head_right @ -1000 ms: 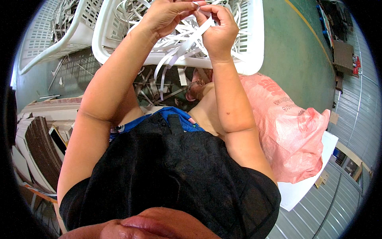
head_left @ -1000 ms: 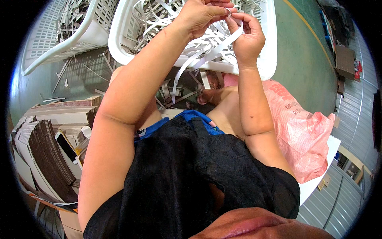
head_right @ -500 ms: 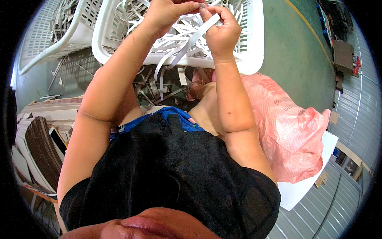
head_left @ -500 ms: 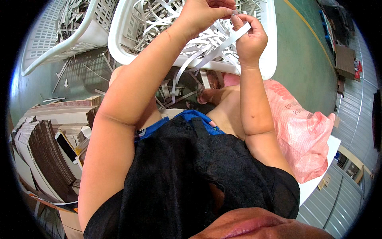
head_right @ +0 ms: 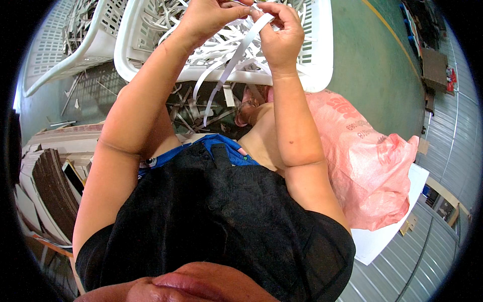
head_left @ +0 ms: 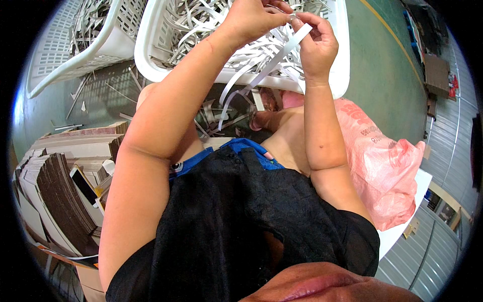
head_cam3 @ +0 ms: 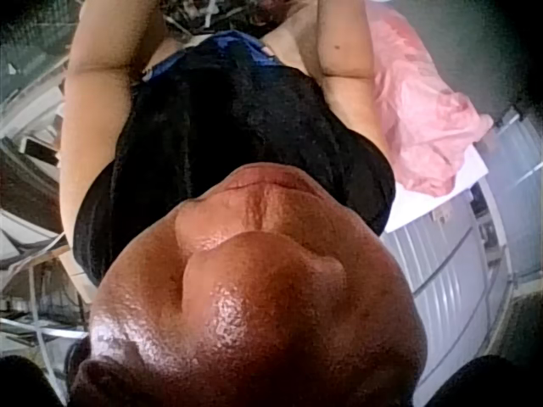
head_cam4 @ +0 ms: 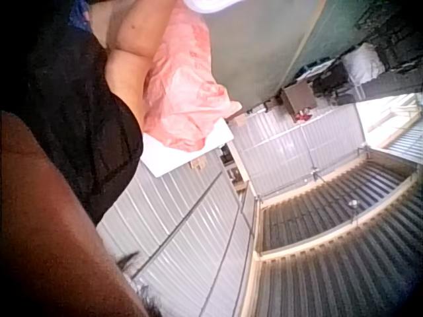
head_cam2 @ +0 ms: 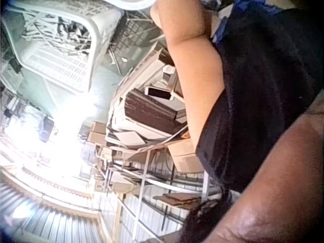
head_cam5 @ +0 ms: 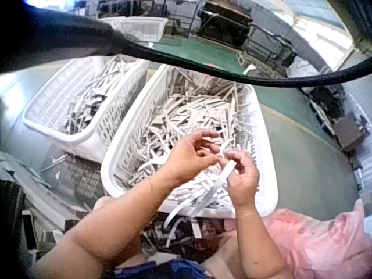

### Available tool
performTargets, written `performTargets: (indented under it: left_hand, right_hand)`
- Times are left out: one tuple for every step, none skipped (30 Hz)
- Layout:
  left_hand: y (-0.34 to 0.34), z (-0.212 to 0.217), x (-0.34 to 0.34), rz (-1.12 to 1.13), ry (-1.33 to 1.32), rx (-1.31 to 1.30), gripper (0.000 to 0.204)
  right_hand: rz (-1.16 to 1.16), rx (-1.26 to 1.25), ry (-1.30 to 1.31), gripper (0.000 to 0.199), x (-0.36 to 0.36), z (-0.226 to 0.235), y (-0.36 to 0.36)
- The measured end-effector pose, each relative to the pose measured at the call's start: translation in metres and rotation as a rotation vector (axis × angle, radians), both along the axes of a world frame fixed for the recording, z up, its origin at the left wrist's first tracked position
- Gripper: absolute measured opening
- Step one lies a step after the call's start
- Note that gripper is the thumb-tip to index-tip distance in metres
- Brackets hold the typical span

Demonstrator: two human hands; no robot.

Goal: The person selects white strips from a basket and applies them individually to small circular components while sitting on a warehouse floor.

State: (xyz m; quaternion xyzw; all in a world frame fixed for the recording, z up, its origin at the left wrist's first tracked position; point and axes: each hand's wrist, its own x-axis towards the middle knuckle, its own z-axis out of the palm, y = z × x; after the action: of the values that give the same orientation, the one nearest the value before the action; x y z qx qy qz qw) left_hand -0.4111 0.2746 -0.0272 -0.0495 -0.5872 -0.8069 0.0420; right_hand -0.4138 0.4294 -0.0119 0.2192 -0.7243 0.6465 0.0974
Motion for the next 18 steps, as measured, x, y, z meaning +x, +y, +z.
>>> performTargets:
  left_hand:
    - [0.0, 0.0, 0.0, 0.011, 0.006, -0.037, 0.046]
    - [0.001, -0.001, 0.0, 0.019, 0.016, -0.039, 0.047]
    - [0.002, -0.005, -0.001, 0.027, 0.027, -0.04, 0.047]
    - [0.003, -0.006, -0.002, 0.033, 0.037, -0.04, 0.047]
    - [0.004, -0.007, -0.002, 0.008, 0.024, -0.002, 0.046]
    - [0.004, -0.008, -0.002, -0.017, 0.011, 0.036, 0.045]
    - [0.004, -0.008, -0.002, -0.041, -0.002, 0.074, 0.044]
    - [0.005, -0.008, -0.001, -0.085, -0.02, 0.157, 0.042]
    - [0.006, -0.009, 0.001, -0.129, -0.038, 0.24, 0.04]
    - [0.007, -0.009, 0.003, -0.173, -0.056, 0.323, 0.039]
    - [0.007, -0.011, 0.002, -0.165, -0.097, 0.345, 0.037]
    - [0.007, -0.014, 0.002, -0.157, -0.138, 0.366, 0.035]
    - [0.007, -0.014, 0.002, -0.15, -0.179, 0.387, 0.033]
    - [0.007, -0.013, 0.001, -0.143, -0.2, 0.396, 0.032]
    - [0.006, -0.012, 0.0, -0.137, -0.222, 0.405, 0.03]
    - [0.006, -0.011, 0.0, -0.129, -0.244, 0.414, 0.029]
    - [0.005, -0.011, 0.0, -0.133, -0.23, 0.393, 0.027]
    - [0.005, -0.011, 0.0, -0.138, -0.217, 0.371, 0.026]
  right_hand:
    - [-0.001, 0.03, 0.024, 0.009, -0.001, -0.001, 0.002]
    - [-0.003, 0.061, 0.048, 0.01, -0.003, -0.004, 0.005]
    - [-0.005, 0.092, 0.072, 0.01, -0.005, -0.006, 0.006]
    - [-0.015, 0.085, 0.051, 0.01, -0.004, -0.005, 0.007]
    - [-0.025, 0.079, 0.03, 0.01, -0.004, -0.005, 0.007]
    - [-0.036, 0.072, 0.01, 0.01, -0.003, -0.005, 0.008]
    - [-0.043, 0.062, -0.004, 0.01, -0.003, -0.004, 0.007]
    - [-0.051, 0.051, -0.017, 0.01, -0.002, -0.002, 0.006]
    - [-0.058, 0.041, -0.031, 0.011, -0.002, -0.001, 0.006]
    - [-0.046, 0.009, -0.081, 0.012, -0.002, -0.002, 0.006]
    - [-0.033, -0.023, -0.131, 0.012, -0.003, -0.005, 0.007]
    - [-0.021, -0.055, -0.18, 0.014, -0.003, -0.006, 0.007]
    - [-0.007, -0.061, -0.184, 0.014, -0.003, -0.006, 0.007]
    - [0.007, -0.068, -0.188, 0.014, -0.004, -0.006, 0.007]
    - [0.021, -0.074, -0.191, 0.015, -0.004, -0.006, 0.007]
    - [0.019, -0.064, -0.191, 0.016, -0.004, -0.007, 0.007]
    - [0.017, -0.055, -0.191, 0.016, -0.003, -0.007, 0.007]
    - [0.015, -0.045, -0.191, 0.017, -0.003, -0.007, 0.007]
